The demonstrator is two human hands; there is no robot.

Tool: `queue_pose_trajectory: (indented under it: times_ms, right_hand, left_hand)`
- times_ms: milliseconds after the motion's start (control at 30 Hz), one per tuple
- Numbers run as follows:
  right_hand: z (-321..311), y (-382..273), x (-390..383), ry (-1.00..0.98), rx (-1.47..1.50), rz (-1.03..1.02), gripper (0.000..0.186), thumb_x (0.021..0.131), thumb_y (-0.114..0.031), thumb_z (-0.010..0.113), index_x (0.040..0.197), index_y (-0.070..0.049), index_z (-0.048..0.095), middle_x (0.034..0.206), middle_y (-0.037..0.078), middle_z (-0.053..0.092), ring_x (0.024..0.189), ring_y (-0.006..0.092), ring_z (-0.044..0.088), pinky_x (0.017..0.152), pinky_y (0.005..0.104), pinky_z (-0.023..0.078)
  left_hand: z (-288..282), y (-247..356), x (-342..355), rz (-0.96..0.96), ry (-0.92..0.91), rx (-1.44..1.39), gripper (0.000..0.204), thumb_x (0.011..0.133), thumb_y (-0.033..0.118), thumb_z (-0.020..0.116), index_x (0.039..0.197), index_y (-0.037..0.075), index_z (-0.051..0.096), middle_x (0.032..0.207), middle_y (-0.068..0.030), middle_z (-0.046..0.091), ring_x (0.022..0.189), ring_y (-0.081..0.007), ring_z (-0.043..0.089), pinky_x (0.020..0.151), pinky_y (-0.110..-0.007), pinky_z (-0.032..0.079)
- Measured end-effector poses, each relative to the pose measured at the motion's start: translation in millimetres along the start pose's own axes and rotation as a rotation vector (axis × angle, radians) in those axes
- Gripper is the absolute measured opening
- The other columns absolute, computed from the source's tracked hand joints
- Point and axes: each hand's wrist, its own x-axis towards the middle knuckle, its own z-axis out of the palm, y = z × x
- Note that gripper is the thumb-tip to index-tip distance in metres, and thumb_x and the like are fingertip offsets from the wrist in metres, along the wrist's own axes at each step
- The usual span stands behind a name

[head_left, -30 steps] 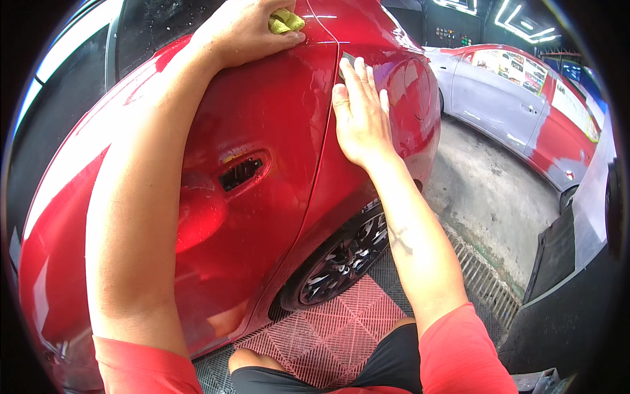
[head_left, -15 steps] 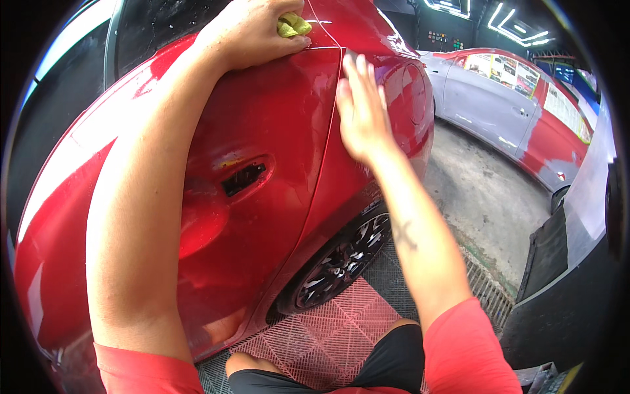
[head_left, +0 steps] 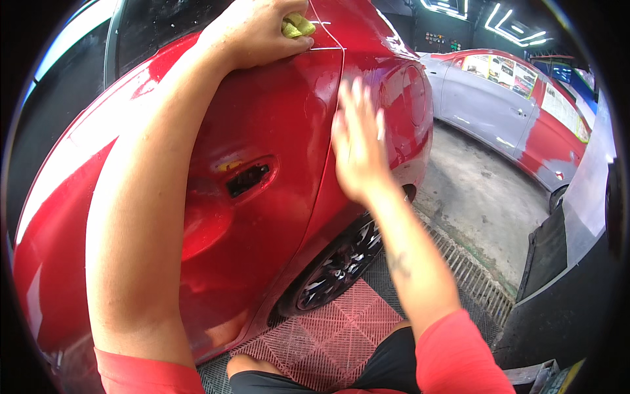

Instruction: The person wet-sands the rear exterior panels of a red car using a sanding block and a cloth, frequently dipping the cloth into a bucket of water to wet the surface.

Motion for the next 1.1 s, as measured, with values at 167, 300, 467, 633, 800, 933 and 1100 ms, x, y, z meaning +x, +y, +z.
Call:
queue_pose_trajectory:
  times_ms: [167,300,467,633,800,933,1100]
  right_hand:
    - [6.8,-24.0,-131.2,-0.205,0.014,-0.112,0.067,0.118,-0.037,0.041,0.175,-0.006,0.028,0.183,0.028,0.019,0.170,0.0479,0.014,0.133,0.0697,0.005]
    - [-10.1,20.1,34.9,0.029,-0.048,0.000,0.062,0.120,-0.042,0.037,0.174,-0.011,0.035,0.182,0.023,0.025,0.170,0.0415,0.019,0.134,0.0681,0.010]
    - [2.7,-7.1,-14.5,-0.016,0.044,-0.022,0.063,0.120,-0.035,0.039,0.175,-0.007,0.030,0.182,0.026,0.022,0.170,0.0447,0.017,0.135,0.0656,0.009]
    - [0.2,-21.6,-127.2,-0.222,-0.062,-0.139,0.069,0.116,-0.037,0.044,0.176,-0.008,0.029,0.183,0.026,0.020,0.171,0.0457,0.017,0.131,0.0740,0.002]
    - [-18.3,45.5,84.3,-0.022,0.005,0.072,0.063,0.121,-0.045,0.034,0.175,-0.014,0.030,0.184,0.019,0.023,0.172,0.0384,0.015,0.136,0.0648,0.010]
    - [10.7,5.8,9.8,-0.020,-0.005,-0.072,0.066,0.120,-0.039,0.037,0.177,-0.008,0.024,0.185,0.024,0.016,0.172,0.0418,0.012,0.135,0.0653,0.008]
    - [0.5,-18.9,-98.5,-0.201,-0.017,-0.092,0.070,0.117,-0.039,0.042,0.177,-0.006,0.025,0.184,0.025,0.016,0.171,0.0453,0.012,0.132,0.0717,0.002]
  left_hand:
    - [-4.1,-13.7,-7.1,0.015,0.019,0.056,0.037,0.085,0.035,0.086,0.104,0.008,0.071,0.119,-0.0219,0.068,0.118,-0.0429,0.062,0.103,-0.053,0.053]
    - [1.5,5.1,10.1,-0.009,0.025,0.010,0.037,0.085,0.036,0.086,0.104,0.008,0.071,0.118,-0.0220,0.068,0.118,-0.0433,0.063,0.103,-0.053,0.053]
    - [5.9,-10.2,-0.2,-0.008,0.003,0.016,0.037,0.085,0.036,0.085,0.104,0.008,0.071,0.119,-0.0218,0.068,0.118,-0.0431,0.063,0.103,-0.053,0.054]
    - [-1.4,-9.8,-1.6,-0.012,0.013,0.025,0.036,0.085,0.035,0.084,0.103,0.007,0.071,0.119,-0.0212,0.068,0.117,-0.0425,0.063,0.104,-0.052,0.053]
    - [15.6,-5.7,11.6,0.027,0.056,0.069,0.040,0.087,0.035,0.085,0.112,0.007,0.073,0.122,-0.0163,0.068,0.121,-0.0387,0.063,0.106,-0.049,0.052]
    - [14.0,-15.3,-0.8,-0.018,-0.001,0.103,0.048,0.089,0.040,0.086,0.120,0.005,0.073,0.130,-0.0146,0.068,0.127,-0.0378,0.062,0.111,-0.048,0.050]
    - [-1.9,-12.4,-2.4,-0.013,0.035,0.048,0.032,0.084,0.033,0.082,0.101,0.007,0.072,0.115,-0.0208,0.069,0.114,-0.0418,0.064,0.101,-0.052,0.054]
